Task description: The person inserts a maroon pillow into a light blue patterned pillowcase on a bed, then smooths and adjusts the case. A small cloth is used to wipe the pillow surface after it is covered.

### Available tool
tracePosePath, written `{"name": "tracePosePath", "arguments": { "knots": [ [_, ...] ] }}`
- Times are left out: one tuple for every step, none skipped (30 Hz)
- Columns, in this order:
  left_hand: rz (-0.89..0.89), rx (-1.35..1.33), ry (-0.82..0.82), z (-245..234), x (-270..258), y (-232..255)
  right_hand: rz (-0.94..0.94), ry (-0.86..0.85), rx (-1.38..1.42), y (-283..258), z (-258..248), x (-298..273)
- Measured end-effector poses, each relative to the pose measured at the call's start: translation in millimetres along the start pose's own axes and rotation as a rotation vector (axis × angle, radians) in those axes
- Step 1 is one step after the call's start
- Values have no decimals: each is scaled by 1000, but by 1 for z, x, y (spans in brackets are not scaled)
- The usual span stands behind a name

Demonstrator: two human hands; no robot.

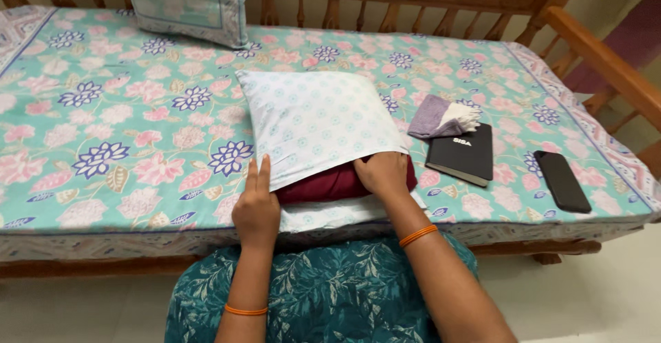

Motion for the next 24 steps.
{"name": "tracePosePath", "arguments": {
  "knots": [
    [0,-2,-4,-1,-1,0,83,-51,-12,5,4,0],
    [-1,-3,-8,-1,-2,1,165,-103,-24,10,8,0],
    [-1,-4,-5,-2,-2,1,246,-158,-34,13,12,1],
    [-1,-6,-1,-2,-1,0,226,-127,-16,14,13,4],
    [-2,-6,1,-1,-1,-1,205,-97,2,14,14,7],
    [-18,-15,-11,0,-1,-3,185,-68,20,14,15,10],
    [-36,-24,-24,2,-2,-4,201,-102,-9,16,17,12],
    [-53,-34,-37,5,-2,-6,217,-135,-38,18,18,14],
    [-57,-44,-24,7,-3,-7,232,-169,-69,20,18,16],
    [-60,-53,-12,9,-3,-8,176,-102,-3,19,14,17],
    [-64,-63,0,11,-4,-8,119,-36,62,19,10,15],
    [-61,-55,14,12,-5,-8,63,29,127,18,4,11],
    [-58,-46,28,12,-6,-9,53,41,108,18,1,6],
    [-56,-37,42,9,-8,-9,44,53,88,17,-4,-1],
    [-37,-57,57,7,-5,-10,28,71,73,13,-9,-1],
    [-18,-77,72,5,-1,-10,72,48,86,13,-14,-1],
    [0,-98,82,2,1,-8,121,20,97,14,-18,-6],
    [62,-94,106,-1,4,-5,168,-9,107,17,-22,-8],
    [129,-92,118,-6,6,-3,275,-247,161,22,-18,-11],
    [196,-90,129,-9,10,1,379,-486,217,27,-12,-14],
    [241,-101,113,-8,17,6,475,-729,273,32,-5,-17],
    [285,-113,97,-5,25,12,550,-839,337,34,0,-16],
    [328,-123,77,-1,33,18,626,-953,401,34,9,-17],
    [371,-149,35,6,43,26,703,-1066,466,37,17,-20]
  ]
}}
Point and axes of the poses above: each hand's wrist, its own x-axis towards the middle knuckle, its own z-axis out of the palm, y = z × x, the point moved 3 cm from there along x, towards the middle knuckle, and after that the axes turned 14 degrees about z, right-handed, at the moved point
